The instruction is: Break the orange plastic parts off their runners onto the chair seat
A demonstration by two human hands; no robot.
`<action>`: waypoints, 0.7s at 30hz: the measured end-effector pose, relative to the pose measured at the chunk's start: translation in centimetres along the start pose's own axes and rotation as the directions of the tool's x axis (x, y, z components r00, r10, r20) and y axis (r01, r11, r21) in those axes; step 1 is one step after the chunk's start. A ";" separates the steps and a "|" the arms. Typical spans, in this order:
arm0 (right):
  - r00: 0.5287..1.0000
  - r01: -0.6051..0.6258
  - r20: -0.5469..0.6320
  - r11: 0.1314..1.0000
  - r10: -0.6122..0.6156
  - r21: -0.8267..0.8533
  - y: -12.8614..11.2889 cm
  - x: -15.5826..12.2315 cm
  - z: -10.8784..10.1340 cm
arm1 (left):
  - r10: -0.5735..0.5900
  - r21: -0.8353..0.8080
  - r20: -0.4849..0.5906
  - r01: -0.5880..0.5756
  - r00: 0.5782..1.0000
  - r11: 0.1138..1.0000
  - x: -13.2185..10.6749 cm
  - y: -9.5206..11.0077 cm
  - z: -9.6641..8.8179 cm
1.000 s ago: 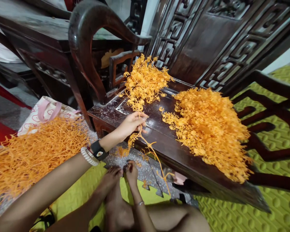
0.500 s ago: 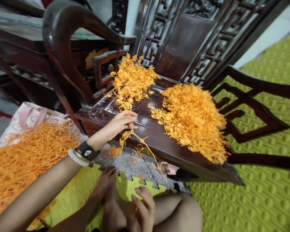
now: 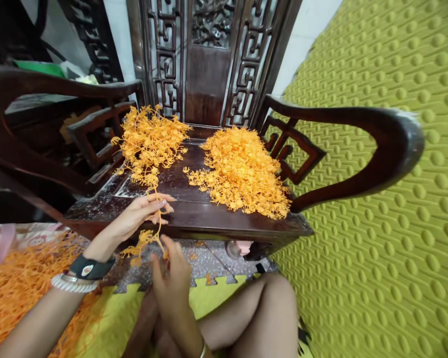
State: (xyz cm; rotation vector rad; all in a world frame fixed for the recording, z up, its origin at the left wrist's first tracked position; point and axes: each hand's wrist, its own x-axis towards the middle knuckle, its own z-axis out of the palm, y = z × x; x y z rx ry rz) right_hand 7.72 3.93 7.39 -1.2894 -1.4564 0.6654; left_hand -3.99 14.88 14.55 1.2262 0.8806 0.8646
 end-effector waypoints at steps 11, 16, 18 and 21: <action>0.950 -0.206 -0.068 0.772 0.306 0.602 -1.3 -0.7 -3.2 | 0.112 0.452 0.158 -0.172 0.981 0.875 -2.1 1.3 0.4; 0.900 -0.326 0.075 0.547 0.430 0.771 -2.1 0.1 -4.1 | 0.327 0.746 0.182 -0.347 0.927 0.569 -3.2 1.7 1.0; 0.899 -0.349 0.101 0.558 0.426 0.753 -2.4 0.6 -4.4 | 0.409 0.762 0.141 -0.362 0.902 0.536 -3.5 2.0 1.2; 0.917 -0.355 0.128 0.627 0.378 0.693 -2.8 1.7 -4.6 | 0.496 0.765 0.042 -0.347 0.867 0.543 -4.0 2.8 1.6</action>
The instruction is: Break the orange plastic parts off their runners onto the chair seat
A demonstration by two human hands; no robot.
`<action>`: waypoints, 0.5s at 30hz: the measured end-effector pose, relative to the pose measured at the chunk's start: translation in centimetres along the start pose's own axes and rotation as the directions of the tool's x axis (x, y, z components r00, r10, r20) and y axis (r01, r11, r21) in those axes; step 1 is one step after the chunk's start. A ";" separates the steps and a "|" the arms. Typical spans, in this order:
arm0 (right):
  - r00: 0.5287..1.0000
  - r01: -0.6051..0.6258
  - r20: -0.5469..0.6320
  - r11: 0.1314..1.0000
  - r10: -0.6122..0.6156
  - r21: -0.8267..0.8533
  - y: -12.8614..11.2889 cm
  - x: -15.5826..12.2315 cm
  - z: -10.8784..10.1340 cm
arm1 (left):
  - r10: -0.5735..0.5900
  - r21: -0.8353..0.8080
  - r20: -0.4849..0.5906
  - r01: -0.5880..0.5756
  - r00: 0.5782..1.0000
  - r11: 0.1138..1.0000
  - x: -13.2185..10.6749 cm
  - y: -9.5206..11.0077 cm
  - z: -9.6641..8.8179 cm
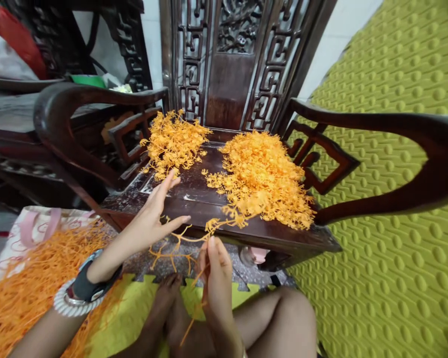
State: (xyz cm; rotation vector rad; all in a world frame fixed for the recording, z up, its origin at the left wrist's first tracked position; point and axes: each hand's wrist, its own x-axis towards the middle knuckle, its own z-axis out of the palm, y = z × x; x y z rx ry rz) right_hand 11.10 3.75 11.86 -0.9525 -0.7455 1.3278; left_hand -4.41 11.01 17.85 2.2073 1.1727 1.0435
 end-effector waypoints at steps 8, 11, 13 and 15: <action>0.824 0.513 0.519 0.685 -0.227 -0.517 -3.0 8.8 1.1 | -0.216 -0.432 0.095 0.236 0.972 0.870 2.4 -0.6 1.5; 0.680 0.707 0.702 0.443 -0.211 -0.552 -4.3 13.9 1.2 | -0.332 -0.634 -0.084 0.206 0.939 0.745 5.0 -3.0 3.0; 0.636 0.770 0.714 0.314 -0.294 -0.556 -5.0 16.8 1.2 | -0.395 -0.684 -0.131 0.205 0.909 0.700 6.8 -4.4 3.9; 0.640 0.766 0.672 0.238 -0.372 -0.597 -5.4 18.8 0.9 | -0.457 -0.730 -0.150 0.214 0.877 0.650 8.1 -5.3 4.8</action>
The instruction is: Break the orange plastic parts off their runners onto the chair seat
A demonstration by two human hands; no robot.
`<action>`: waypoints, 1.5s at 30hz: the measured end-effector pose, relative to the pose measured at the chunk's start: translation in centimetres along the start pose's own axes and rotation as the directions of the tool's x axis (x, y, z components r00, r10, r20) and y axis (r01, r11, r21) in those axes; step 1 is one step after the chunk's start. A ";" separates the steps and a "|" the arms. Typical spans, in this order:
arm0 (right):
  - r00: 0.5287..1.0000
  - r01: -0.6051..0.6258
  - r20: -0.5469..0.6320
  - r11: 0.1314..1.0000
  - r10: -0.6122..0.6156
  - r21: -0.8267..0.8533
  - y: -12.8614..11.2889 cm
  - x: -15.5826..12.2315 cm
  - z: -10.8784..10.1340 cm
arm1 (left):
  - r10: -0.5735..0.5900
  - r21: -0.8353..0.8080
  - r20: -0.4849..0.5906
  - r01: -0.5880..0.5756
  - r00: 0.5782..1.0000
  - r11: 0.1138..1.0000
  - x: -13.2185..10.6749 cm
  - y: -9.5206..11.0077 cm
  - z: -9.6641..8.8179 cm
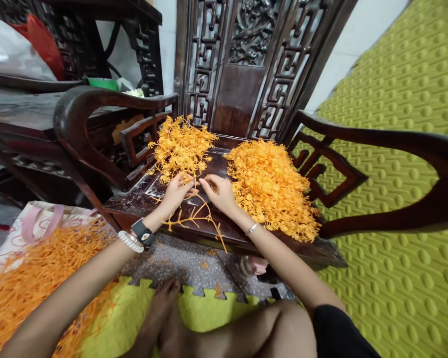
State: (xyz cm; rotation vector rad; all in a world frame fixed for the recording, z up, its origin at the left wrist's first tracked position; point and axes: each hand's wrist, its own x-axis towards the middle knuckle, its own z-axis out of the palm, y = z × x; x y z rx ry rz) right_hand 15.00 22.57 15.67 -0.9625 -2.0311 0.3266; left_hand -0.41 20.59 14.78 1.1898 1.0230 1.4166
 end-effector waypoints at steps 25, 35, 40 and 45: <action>0.936 -0.046 0.343 0.937 -0.081 0.347 2.1 1.6 -0.8 | -0.051 -0.158 0.026 0.054 0.998 0.986 -0.5 -1.9 2.5; 0.813 -0.335 0.569 0.701 -0.122 0.630 1.4 1.9 -1.5 | -0.038 -0.249 0.083 0.058 0.996 0.967 -0.5 -1.4 2.0; 0.768 -0.353 0.629 0.738 -0.122 0.574 1.5 2.1 -2.3 | -0.051 -0.260 0.086 0.072 0.995 0.963 -0.7 -1.2 2.0; 0.808 -0.294 0.588 0.834 -0.045 0.467 1.8 2.0 -2.3 | -0.043 -0.275 0.055 0.056 0.998 0.960 -0.4 -1.8 2.0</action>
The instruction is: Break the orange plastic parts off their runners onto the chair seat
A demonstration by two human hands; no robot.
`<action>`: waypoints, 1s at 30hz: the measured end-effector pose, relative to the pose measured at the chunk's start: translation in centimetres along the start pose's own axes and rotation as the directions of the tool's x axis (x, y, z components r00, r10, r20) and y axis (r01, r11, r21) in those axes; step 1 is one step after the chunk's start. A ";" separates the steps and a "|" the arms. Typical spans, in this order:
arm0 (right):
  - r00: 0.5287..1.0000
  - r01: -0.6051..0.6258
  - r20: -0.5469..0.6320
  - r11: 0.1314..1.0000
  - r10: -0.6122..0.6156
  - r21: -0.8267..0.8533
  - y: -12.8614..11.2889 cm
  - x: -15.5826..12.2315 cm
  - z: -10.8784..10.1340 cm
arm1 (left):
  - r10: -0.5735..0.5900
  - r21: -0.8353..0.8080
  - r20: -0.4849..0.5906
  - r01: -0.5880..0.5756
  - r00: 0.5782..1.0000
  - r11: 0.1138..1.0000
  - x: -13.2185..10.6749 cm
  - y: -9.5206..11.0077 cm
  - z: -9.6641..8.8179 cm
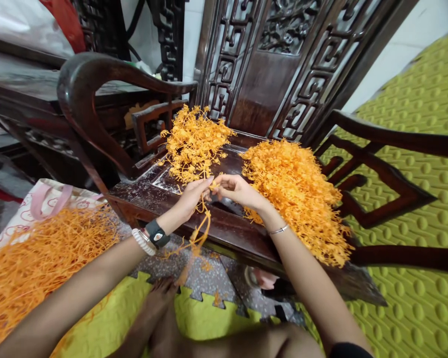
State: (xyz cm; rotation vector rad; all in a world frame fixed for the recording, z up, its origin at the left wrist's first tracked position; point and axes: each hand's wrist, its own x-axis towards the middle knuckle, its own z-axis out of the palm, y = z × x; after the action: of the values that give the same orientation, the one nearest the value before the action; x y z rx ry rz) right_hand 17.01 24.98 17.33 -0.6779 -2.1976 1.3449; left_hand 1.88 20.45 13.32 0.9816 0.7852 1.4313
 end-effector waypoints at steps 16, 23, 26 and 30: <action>0.857 0.039 -0.272 0.583 -0.437 -0.812 0.6 0.3 0.5 | 0.018 -0.007 0.009 -0.018 1.000 1.000 0.3 -0.5 0.4; 0.773 -0.126 -0.393 0.486 -0.498 -0.865 0.7 0.2 -0.3 | 0.027 0.027 0.032 -0.028 0.999 0.999 -0.3 -0.2 0.3; 0.500 -0.381 -0.676 0.564 -0.541 -0.733 1.0 -1.2 -4.1 | 0.048 0.049 0.020 -0.049 0.999 0.998 -1.0 -0.1 -0.2; 0.479 -0.456 -0.713 0.549 -0.513 -0.701 1.2 -2.4 -7.2 | 0.067 0.109 0.018 -0.069 0.998 0.992 -1.5 -0.1 -0.6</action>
State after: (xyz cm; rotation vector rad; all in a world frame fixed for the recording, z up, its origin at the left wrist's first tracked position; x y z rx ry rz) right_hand 23.48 28.73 18.87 -1.2833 -1.6945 -0.3907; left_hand 1.31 19.01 12.78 1.1112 0.8338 1.4500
